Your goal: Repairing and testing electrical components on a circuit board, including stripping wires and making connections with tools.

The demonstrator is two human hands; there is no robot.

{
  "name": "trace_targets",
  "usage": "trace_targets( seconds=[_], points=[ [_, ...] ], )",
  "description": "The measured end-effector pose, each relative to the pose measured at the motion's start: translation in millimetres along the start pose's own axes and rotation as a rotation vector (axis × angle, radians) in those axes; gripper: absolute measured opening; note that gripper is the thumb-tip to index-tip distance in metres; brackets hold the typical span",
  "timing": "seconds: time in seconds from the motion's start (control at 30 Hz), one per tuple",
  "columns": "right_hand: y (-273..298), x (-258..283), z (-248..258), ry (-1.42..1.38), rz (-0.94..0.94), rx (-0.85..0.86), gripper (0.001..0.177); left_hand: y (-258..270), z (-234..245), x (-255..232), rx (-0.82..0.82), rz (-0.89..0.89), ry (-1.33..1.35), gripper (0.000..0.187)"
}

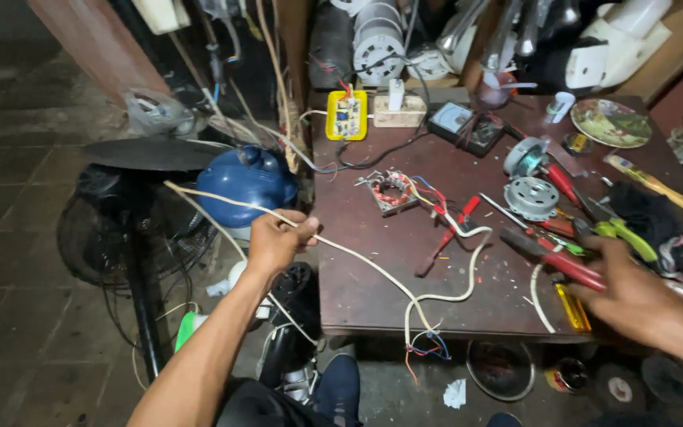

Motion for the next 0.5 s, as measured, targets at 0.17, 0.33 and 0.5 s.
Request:
trace_targets(
  seconds=[0.17,0.33,0.5],
  points=[
    [-3,-31,23,-0.127,0.422,-0.334,0.058,-4,3,6,-0.017,0.026,-0.031,0.027],
    [32,74,37,-0.319,0.682,-0.177,0.059,-3,-3,3,-0.005,0.055,-0.027,0.022],
    [63,243,2,0.105,1.276,0.17,0.048,-14,-3,7,-0.009,0.018,0.019,0.034]
  ],
)
Point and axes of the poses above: each hand's wrist, its own y-axis away from the middle knuckle, its own z-axis out of the back of the hand, x = y × z, the point moved 9 cm from there along -y, towards the middle knuckle, and after that the axes turned 13 degrees about z, right-handed, at the moved point
